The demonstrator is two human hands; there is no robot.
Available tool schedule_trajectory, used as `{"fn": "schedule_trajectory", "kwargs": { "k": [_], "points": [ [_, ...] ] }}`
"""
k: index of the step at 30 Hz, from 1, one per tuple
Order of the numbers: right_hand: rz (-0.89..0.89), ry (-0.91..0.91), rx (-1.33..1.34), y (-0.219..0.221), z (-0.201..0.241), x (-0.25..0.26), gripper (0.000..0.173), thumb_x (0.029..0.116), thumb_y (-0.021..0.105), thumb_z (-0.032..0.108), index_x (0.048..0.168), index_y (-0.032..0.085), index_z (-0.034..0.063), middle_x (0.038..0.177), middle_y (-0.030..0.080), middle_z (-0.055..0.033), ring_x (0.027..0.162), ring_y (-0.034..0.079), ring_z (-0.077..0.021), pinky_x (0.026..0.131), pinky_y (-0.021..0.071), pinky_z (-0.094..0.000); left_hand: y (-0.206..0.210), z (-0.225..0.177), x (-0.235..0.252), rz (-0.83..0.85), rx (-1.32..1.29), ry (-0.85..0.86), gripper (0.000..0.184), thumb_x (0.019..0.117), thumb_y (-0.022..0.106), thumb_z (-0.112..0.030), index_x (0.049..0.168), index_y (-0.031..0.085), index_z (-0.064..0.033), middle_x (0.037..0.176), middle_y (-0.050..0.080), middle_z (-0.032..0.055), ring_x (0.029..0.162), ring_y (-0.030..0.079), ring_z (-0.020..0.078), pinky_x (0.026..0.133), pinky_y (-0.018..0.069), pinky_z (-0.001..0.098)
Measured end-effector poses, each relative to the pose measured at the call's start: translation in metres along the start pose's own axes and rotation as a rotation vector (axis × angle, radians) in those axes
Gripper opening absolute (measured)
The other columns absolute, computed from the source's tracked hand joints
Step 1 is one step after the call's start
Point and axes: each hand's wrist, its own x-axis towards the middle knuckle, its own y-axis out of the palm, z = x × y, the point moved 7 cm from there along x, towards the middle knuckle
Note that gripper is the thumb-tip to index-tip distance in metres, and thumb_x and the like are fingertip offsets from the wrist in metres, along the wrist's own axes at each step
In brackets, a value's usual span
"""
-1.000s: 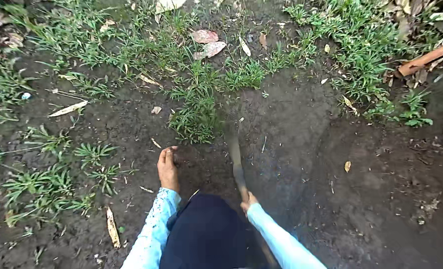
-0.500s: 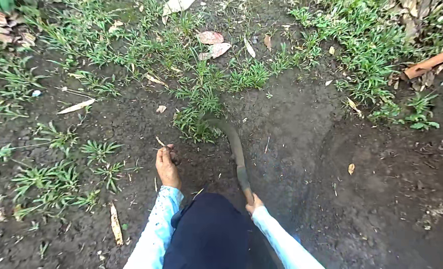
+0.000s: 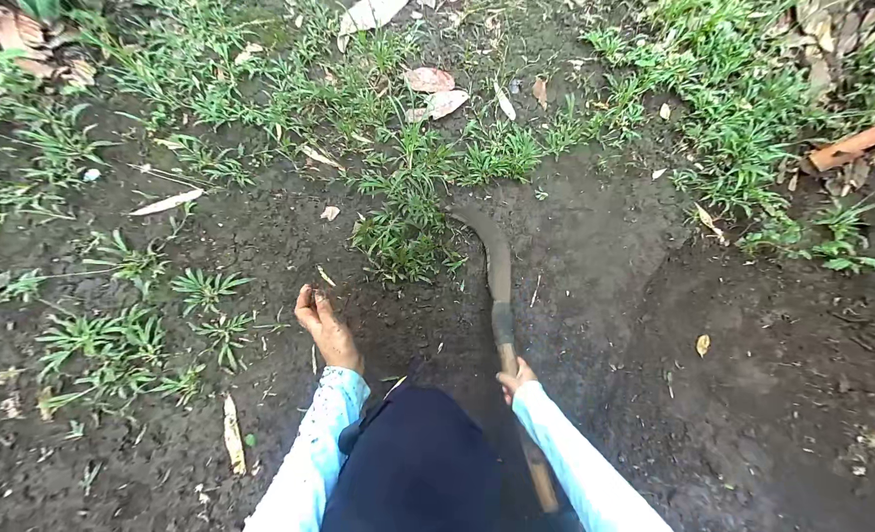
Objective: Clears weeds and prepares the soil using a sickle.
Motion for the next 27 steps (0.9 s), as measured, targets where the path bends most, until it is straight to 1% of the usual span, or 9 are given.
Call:
{"fn": "schedule_trajectory", "kwargs": {
  "k": [5, 8, 10, 13, 17, 19, 21, 23, 27],
  "points": [
    [-0.131, -0.098, 0.294, 0.015, 0.096, 0.025, 0.046, 0.101, 0.06, 0.004, 0.141, 0.038, -0.0042, 0.08, 0.051, -0.0096, 0.054, 0.052, -0.0142, 0.051, 0.0502, -0.0285, -0.011, 0.003, 0.0, -0.015, -0.012, 0.027, 0.056, 0.1102, 0.036, -0.028, 0.161, 0.022, -0.0079, 0.167, 0.022, 0.0159, 0.151, 0.029, 0.0223, 0.121, 0.0276, 0.0419],
    [0.052, -0.064, -0.238, 0.053, 0.027, 0.021, 0.063, 0.0943, 0.069, 0.006, 0.15, 0.042, -0.0018, 0.124, 0.063, -0.0283, 0.101, 0.067, -0.0371, 0.091, 0.0556, -0.0526, -0.018, -0.003, 0.007, -0.066, -0.022, 0.053, 0.055, 0.1108, 0.035, -0.029, 0.161, 0.024, -0.0076, 0.167, 0.024, 0.017, 0.151, 0.029, 0.0237, 0.121, 0.0272, 0.0433],
    [0.146, -0.005, -0.405, 0.05, -0.027, 0.002, 0.071, 0.0948, 0.07, 0.008, 0.157, 0.036, 0.0047, 0.133, 0.061, -0.03, 0.112, 0.067, -0.0417, 0.098, 0.0536, -0.0562, -0.018, -0.006, 0.009, -0.079, -0.011, 0.071, 0.056, 0.1106, 0.034, -0.028, 0.161, 0.022, -0.0053, 0.167, 0.022, 0.0188, 0.152, 0.028, 0.0243, 0.123, 0.0251, 0.0413],
    [0.11, -0.008, -0.285, 0.023, -0.024, -0.012, 0.07, 0.0984, 0.066, 0.009, 0.158, 0.03, 0.0073, 0.106, 0.065, -0.0245, 0.078, 0.066, -0.031, 0.075, 0.0568, -0.0462, -0.015, 0.002, 0.0, -0.059, 0.004, 0.056, 0.056, 0.1102, 0.035, -0.028, 0.161, 0.023, -0.0062, 0.168, 0.02, 0.0183, 0.153, 0.025, 0.0248, 0.123, 0.0237, 0.0427],
    [-0.08, -0.155, 0.148, 0.017, 0.097, 0.011, 0.06, 0.1008, 0.061, 0.006, 0.152, 0.031, -0.0007, 0.085, 0.054, -0.0128, 0.058, 0.052, -0.0163, 0.055, 0.0499, -0.0322, -0.017, 0.002, 0.002, -0.03, -0.011, 0.052, 0.058, 0.1088, 0.037, -0.031, 0.161, 0.024, -0.0095, 0.168, 0.02, 0.0153, 0.153, 0.026, 0.0251, 0.121, 0.0261, 0.0499],
    [-0.09, -0.132, 0.033, 0.032, 0.113, 0.03, 0.057, 0.1, 0.063, 0.005, 0.149, 0.036, -0.004, 0.1, 0.058, -0.0194, 0.073, 0.061, -0.0244, 0.067, 0.0551, -0.0367, -0.016, 0.003, 0.002, -0.023, -0.009, 0.051, 0.057, 0.109, 0.036, -0.032, 0.161, 0.025, -0.0108, 0.168, 0.02, 0.0145, 0.153, 0.026, 0.025, 0.121, 0.0268, 0.0505],
    [0.038, -0.087, -0.292, 0.051, 0.065, 0.038, 0.062, 0.0951, 0.069, 0.007, 0.15, 0.041, -0.0043, 0.129, 0.061, -0.0291, 0.106, 0.067, -0.0376, 0.094, 0.0554, -0.052, -0.016, -0.001, 0.005, -0.031, -0.016, 0.06, 0.056, 0.1093, 0.037, -0.032, 0.16, 0.027, -0.0103, 0.168, 0.022, 0.015, 0.152, 0.028, 0.025, 0.12, 0.0281, 0.0498],
    [0.12, -0.046, -0.457, 0.049, 0.009, 0.026, 0.07, 0.0945, 0.07, 0.01, 0.156, 0.037, 0.0025, 0.137, 0.059, -0.0294, 0.117, 0.065, -0.041, 0.101, 0.0524, -0.0561, -0.015, -0.006, 0.01, -0.05, -0.023, 0.079, 0.056, 0.1091, 0.036, -0.029, 0.16, 0.026, -0.007, 0.167, 0.022, 0.0178, 0.151, 0.029, 0.0254, 0.12, 0.0287, 0.0469],
    [0.048, -0.073, -0.228, 0.012, 0.009, -0.002, 0.071, 0.0985, 0.065, 0.007, 0.159, 0.028, 0.0052, 0.102, 0.063, -0.0245, 0.074, 0.063, -0.0301, 0.07, 0.0555, -0.0456, -0.013, 0.004, 0.001, -0.034, -0.014, 0.079, 0.055, 0.1089, 0.035, -0.028, 0.159, 0.028, -0.0054, 0.168, 0.021, 0.0175, 0.153, 0.026, 0.025, 0.121, 0.0268, 0.0459]
  ]
}}
